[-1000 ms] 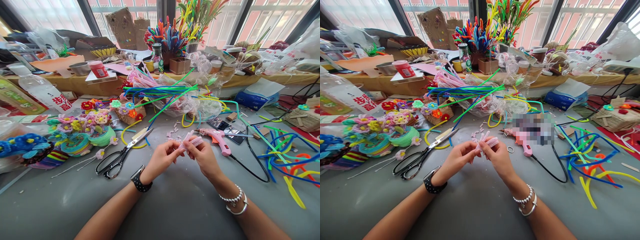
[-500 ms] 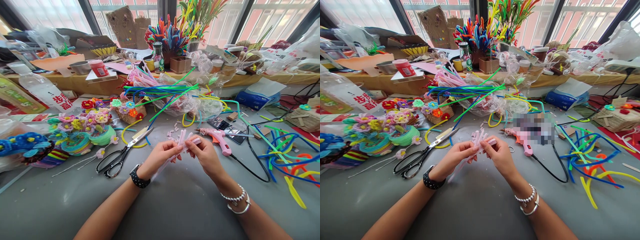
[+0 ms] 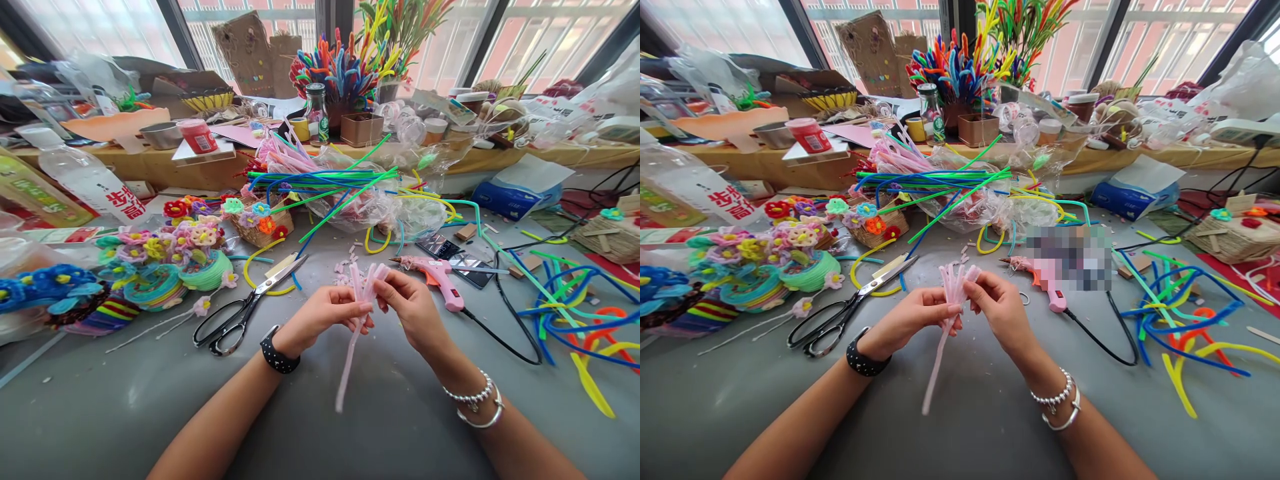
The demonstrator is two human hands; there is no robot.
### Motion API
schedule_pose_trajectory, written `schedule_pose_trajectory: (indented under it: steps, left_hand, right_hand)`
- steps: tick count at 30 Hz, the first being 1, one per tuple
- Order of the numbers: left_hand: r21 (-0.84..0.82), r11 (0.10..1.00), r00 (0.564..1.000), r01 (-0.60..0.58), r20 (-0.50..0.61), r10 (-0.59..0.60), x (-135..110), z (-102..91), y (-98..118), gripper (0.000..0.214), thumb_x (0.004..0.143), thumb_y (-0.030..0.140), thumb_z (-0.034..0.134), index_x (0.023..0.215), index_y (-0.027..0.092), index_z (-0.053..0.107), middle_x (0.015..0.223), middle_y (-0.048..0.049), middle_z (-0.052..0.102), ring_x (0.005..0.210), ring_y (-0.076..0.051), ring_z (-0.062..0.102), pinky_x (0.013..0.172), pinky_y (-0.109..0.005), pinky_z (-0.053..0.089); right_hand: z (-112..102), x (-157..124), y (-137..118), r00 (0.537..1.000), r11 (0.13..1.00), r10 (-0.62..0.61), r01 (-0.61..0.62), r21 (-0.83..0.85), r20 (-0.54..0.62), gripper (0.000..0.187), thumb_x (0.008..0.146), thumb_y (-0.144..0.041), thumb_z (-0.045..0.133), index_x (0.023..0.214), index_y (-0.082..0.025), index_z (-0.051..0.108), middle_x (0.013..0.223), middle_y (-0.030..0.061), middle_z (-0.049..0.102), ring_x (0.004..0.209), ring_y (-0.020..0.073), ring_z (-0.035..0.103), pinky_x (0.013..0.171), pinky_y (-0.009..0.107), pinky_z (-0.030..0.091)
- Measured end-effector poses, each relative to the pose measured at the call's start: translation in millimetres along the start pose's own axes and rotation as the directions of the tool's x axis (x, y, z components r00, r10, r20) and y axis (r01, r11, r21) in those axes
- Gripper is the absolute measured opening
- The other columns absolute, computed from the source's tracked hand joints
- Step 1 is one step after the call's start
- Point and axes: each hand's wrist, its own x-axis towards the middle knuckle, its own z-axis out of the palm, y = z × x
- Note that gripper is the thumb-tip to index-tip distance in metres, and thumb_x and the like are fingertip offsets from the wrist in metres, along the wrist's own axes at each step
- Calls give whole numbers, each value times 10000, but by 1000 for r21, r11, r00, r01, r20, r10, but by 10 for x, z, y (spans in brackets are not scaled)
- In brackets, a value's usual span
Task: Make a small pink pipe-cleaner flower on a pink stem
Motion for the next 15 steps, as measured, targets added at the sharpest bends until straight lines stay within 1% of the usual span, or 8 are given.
schedule_pose_trajectory:
  steps: [2, 3, 5, 7, 8, 11, 13, 15]
  left_hand:
    - [-4, 1000, 1000, 8, 7, -8, 0, 4, -7, 226, 702, 338, 599, 778, 126, 620, 679, -38, 631, 588, -112, 573, 593, -233, 418]
    - [-15, 1000, 1000, 1, -13, -1, 4, 5, -15, 219, 698, 333, 604, 774, 128, 623, 681, -34, 628, 598, -109, 567, 596, -230, 413]
    - [-60, 997, 994, -47, -105, 40, 24, 4, -36, 192, 685, 312, 621, 762, 137, 630, 683, -13, 608, 617, -91, 540, 601, -214, 396]
    - [-121, 985, 971, -121, -221, 92, 50, -6, -59, 163, 672, 293, 638, 728, 140, 627, 655, 14, 568, 604, -68, 496, 591, -197, 376]
    - [-152, 976, 958, -157, -265, 112, 62, -13, -69, 158, 670, 291, 641, 713, 140, 621, 637, 23, 548, 592, -60, 477, 585, -194, 369]
    - [-208, 952, 933, -225, -328, 148, 82, -34, -90, 172, 683, 301, 631, 684, 133, 593, 607, 28, 526, 570, -58, 461, 588, -204, 363]
    - [-201, 950, 928, -238, -336, 161, 81, -42, -97, 184, 691, 308, 624, 674, 131, 577, 612, 19, 537, 562, -65, 459, 583, -217, 359]
    - [-178, 954, 922, -240, -348, 167, 75, -46, -98, 191, 683, 313, 629, 671, 131, 572, 614, 16, 538, 550, -66, 445, 562, -220, 343]
  right_hand:
    - [2, -6, -2, 1000, 999, -14, 14, -40, -2, 196, 768, -340, 547, 660, -177, 556, 562, -20, 461, 510, 93, 411, 483, 225, 351]
    - [3, -7, -2, 1000, 999, -16, 16, -49, -12, 183, 769, -343, 545, 692, -179, 567, 573, -18, 472, 513, 95, 416, 486, 227, 357]
    - [4, -5, 3, 999, 999, -1, -1, -40, -40, 174, 768, -353, 546, 804, -186, 579, 627, -12, 519, 530, 97, 441, 503, 228, 374]
    - [6, 3, 11, 998, 999, 32, -34, -21, -49, 220, 764, -371, 550, 891, -193, 569, 690, -3, 564, 550, 97, 467, 520, 228, 388]
    - [8, 6, 13, 998, 999, 49, -50, -19, -34, 234, 764, -383, 545, 895, -191, 571, 706, 2, 579, 558, 98, 477, 526, 228, 393]
    - [28, 5, 1, 992, 995, 83, -77, -66, 91, 289, 789, -430, 489, 800, -168, 611, 693, 26, 602, 581, 110, 500, 554, 242, 406]
    - [52, -8, -23, 974, 992, 96, -78, -95, 204, 326, 803, -437, 460, 757, -160, 626, 699, 39, 611, 630, 129, 528, 613, 266, 423]
    - [79, -26, -43, 953, 993, 112, -94, -76, 280, 305, 803, -421, 471, 747, -161, 622, 711, 39, 610, 680, 143, 552, 673, 289, 434]
